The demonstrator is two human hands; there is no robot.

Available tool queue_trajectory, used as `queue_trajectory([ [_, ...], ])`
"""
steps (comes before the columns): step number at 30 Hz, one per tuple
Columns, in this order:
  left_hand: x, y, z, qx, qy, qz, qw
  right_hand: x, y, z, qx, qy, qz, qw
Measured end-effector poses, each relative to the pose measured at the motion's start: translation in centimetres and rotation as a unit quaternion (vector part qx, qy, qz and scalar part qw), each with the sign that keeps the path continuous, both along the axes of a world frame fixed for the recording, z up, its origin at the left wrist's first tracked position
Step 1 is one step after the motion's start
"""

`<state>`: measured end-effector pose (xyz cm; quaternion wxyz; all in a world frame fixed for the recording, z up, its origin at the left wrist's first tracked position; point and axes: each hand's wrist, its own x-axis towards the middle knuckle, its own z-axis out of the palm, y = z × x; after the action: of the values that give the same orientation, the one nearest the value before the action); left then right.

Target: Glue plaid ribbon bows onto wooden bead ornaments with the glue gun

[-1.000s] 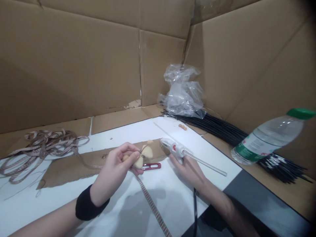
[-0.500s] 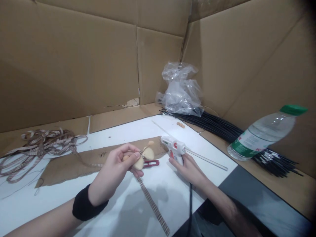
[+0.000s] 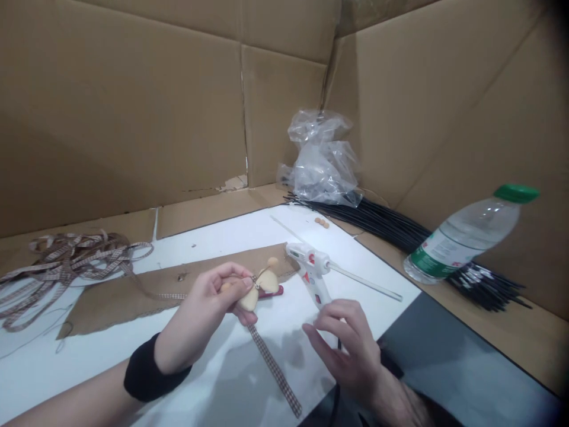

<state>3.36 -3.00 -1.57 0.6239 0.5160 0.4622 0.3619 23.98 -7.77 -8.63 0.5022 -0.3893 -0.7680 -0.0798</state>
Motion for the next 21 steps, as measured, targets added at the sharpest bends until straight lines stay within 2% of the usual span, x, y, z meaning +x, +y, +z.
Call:
queue_trajectory([
  [3, 0.1, -0.4, 0.0, -0.006, -0.003, -0.012, 1.000, -1.3, 1.9, 2.4, 0.068, -0.078, 0.025, 0.994],
  [5, 0.2, -0.6, 0.1, -0.008, -0.004, -0.023, 1.000, -1.8, 3.4, 3.2, 0.098, -0.110, 0.036, 0.988],
  [9, 0.2, -0.6, 0.1, -0.015, -0.009, -0.030, 0.999, -2.3, 5.0, 2.9, 0.142, -0.123, 0.037, 0.982],
  [12, 0.2, -0.5, 0.1, -0.021, -0.013, -0.032, 0.999, -2.2, 5.2, 2.6, 0.150, -0.133, 0.042, 0.979],
  [21, 0.1, -0.7, 0.0, -0.032, -0.022, -0.040, 0.998, -2.0, 5.4, 3.5, 0.162, -0.173, 0.074, 0.969],
])
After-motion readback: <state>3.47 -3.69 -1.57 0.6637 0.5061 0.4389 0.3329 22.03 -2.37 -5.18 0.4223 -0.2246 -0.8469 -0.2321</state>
